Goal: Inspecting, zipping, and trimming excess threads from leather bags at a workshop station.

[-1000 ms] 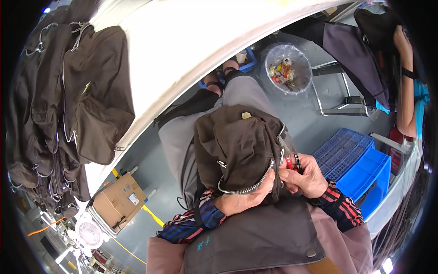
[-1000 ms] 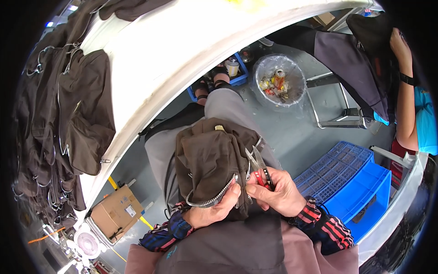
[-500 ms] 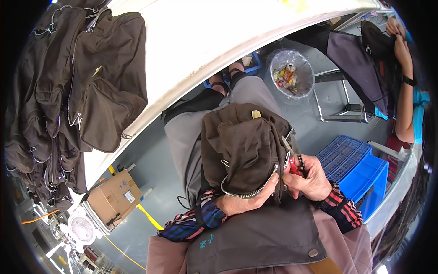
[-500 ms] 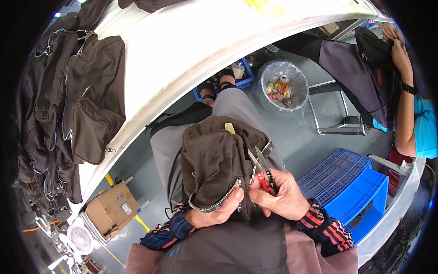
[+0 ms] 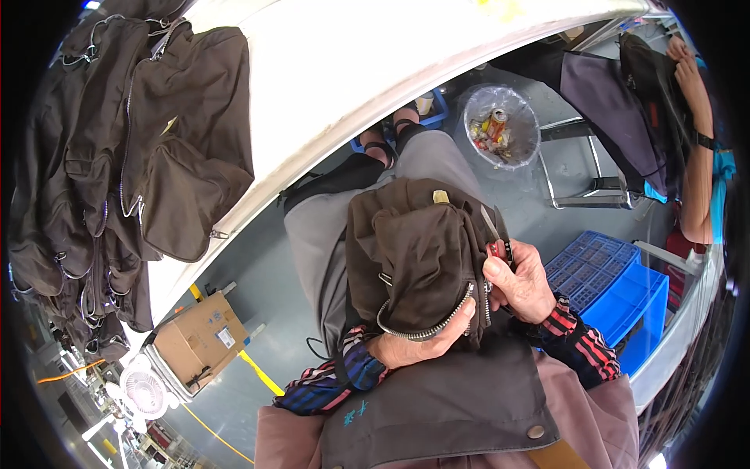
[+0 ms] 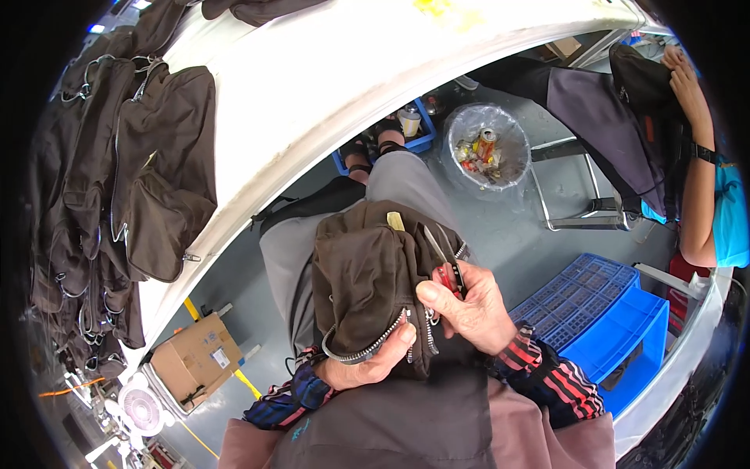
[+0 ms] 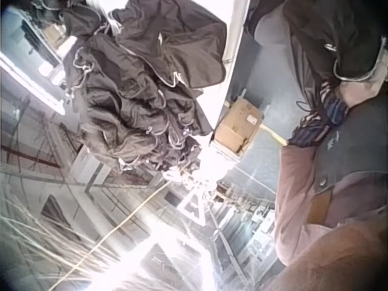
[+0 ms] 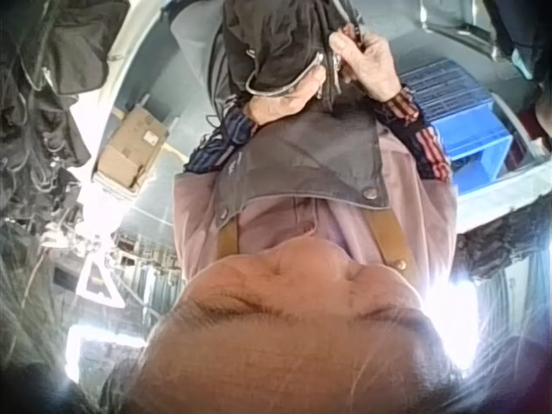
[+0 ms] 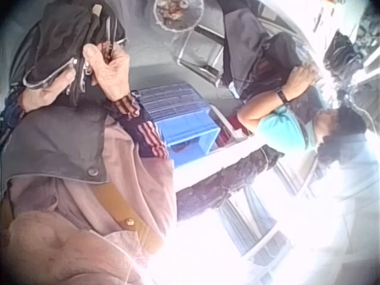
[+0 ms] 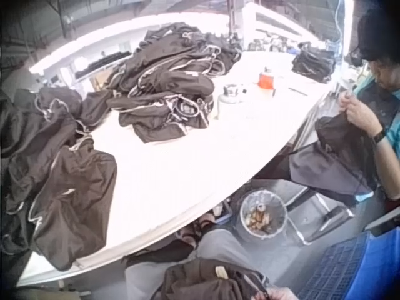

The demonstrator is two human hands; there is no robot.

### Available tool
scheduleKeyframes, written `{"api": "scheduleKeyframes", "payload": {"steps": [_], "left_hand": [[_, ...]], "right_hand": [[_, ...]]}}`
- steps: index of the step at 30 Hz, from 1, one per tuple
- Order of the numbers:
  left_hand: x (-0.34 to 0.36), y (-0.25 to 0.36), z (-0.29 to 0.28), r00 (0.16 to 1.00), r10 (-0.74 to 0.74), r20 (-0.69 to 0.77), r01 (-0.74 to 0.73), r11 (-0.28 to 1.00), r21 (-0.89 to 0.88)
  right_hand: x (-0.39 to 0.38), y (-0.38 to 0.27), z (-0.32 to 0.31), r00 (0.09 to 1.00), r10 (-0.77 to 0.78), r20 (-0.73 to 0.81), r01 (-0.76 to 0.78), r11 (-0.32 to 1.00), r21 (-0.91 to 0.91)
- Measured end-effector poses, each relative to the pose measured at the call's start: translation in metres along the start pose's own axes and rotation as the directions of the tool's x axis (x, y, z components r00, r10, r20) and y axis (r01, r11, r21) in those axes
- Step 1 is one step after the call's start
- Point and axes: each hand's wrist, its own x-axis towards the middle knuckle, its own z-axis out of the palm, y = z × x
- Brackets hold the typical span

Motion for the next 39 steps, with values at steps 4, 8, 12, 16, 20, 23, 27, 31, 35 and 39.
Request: {"api": "scheduleKeyframes", "payload": {"steps": [4,8,12,16,20,23,27,31,35,39], "left_hand": [[0.002,-0.002,0.000,0.997,-0.077,-0.013,0.075,0.989,-0.124],[0.004,-0.003,-0.001,0.989,0.122,0.078,-0.135,0.972,0.195],[0.002,0.001,0.000,0.972,-0.227,0.061,0.233,0.899,-0.370],[0.001,-0.002,-0.005,0.964,-0.256,-0.074,0.223,0.928,-0.299],[0.021,-0.003,-0.043,0.460,-0.787,0.410,0.528,-0.128,-0.839],[0.018,0.001,-0.030,0.306,-0.924,0.232,0.387,-0.102,-0.916],[0.023,0.000,-0.038,0.230,-0.944,0.235,0.139,-0.207,-0.968],[0.015,0.002,-0.039,0.326,-0.897,0.299,0.145,-0.265,-0.953],[0.019,-0.004,-0.051,0.401,-0.867,0.297,0.038,-0.308,-0.951],[0.025,-0.004,-0.059,0.487,-0.873,-0.006,0.555,0.315,-0.770]], "right_hand": [[0.001,0.001,0.001,1.000,-0.001,0.028,0.001,1.000,0.011],[0.000,-0.005,0.001,0.996,-0.078,0.032,0.080,0.994,-0.072],[0.005,-0.011,0.006,0.999,-0.012,0.030,0.011,0.999,0.031],[0.009,-0.013,0.018,0.997,-0.064,0.047,0.062,0.997,0.050],[0.014,-0.016,0.033,0.983,-0.173,0.066,0.170,0.984,0.048],[0.011,-0.023,0.045,0.957,-0.259,0.133,0.259,0.966,0.020],[0.006,-0.020,0.049,0.913,-0.395,0.102,0.398,0.918,-0.003],[-0.002,-0.015,0.045,0.914,-0.388,0.119,0.376,0.920,0.111],[0.002,-0.011,0.041,0.941,-0.314,0.130,0.305,0.949,0.081],[0.002,0.003,0.029,0.897,-0.442,0.020,0.434,0.888,0.154]]}}
